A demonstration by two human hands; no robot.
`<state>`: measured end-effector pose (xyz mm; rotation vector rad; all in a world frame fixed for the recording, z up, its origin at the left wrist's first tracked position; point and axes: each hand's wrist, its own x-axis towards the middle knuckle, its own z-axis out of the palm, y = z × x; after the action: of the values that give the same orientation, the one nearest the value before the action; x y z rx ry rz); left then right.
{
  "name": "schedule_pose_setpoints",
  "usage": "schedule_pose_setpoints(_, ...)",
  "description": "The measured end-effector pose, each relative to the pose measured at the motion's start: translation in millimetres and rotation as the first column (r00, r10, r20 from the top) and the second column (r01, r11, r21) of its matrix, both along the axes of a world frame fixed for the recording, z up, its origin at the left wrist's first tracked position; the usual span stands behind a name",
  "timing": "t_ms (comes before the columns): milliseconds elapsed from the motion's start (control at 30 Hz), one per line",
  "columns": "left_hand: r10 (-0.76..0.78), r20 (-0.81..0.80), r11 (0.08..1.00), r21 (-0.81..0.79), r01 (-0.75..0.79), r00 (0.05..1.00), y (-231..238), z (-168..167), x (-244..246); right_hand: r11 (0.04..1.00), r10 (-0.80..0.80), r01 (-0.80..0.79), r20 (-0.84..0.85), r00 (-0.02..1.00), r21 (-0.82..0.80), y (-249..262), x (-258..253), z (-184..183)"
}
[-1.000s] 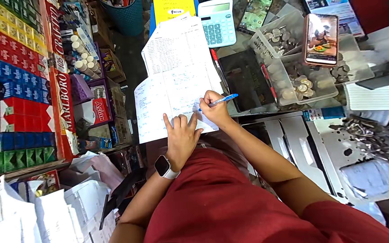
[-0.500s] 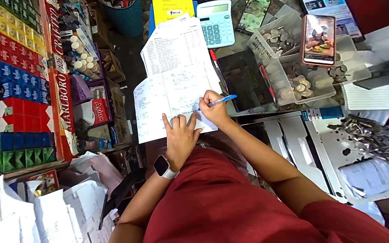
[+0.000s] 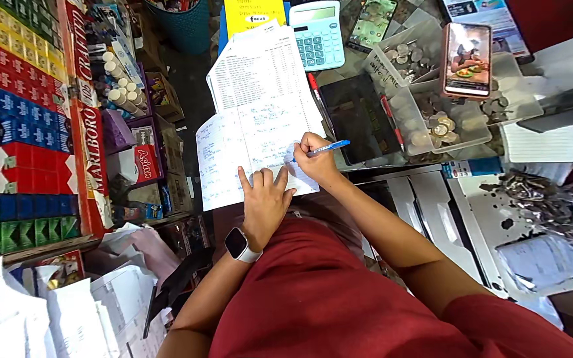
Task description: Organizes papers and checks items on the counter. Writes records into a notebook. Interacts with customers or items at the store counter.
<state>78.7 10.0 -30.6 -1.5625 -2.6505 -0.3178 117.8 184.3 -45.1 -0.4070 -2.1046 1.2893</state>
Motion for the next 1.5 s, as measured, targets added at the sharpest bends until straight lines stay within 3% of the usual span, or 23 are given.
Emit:
schedule_pose_setpoints(600,0.002,-0.008,1.0,-0.02,-0.003,1.0,0.6,2.0,0.0,0.997,-0.04,0.041,-0.02,0.999,0.063,-0.5,-0.9,-1.9)
schedule_pose_setpoints(767,0.008,-0.014,1.0,-0.021,-0.008,1.0,0.5,2.9,0.0,0.998,-0.055,0.055,-0.012,0.998,-0.033,0.9,0.1,-3.1)
schedule_pose_setpoints(967,0.006,-0.018,1.0,-0.012,-0.006,1.0,0.5,1.1,-0.2,0.999,-0.035,0.035,-0.022,0.999,0.033,0.9,-0.6,-1.4)
schedule_pose_setpoints(1500,0.006,-0.007,1.0,-0.012,-0.006,1.0,-0.1,0.7,-0.1,0.998,-0.055,0.056,-0.036,0.998,0.012,0.5,-0.2,-2.1)
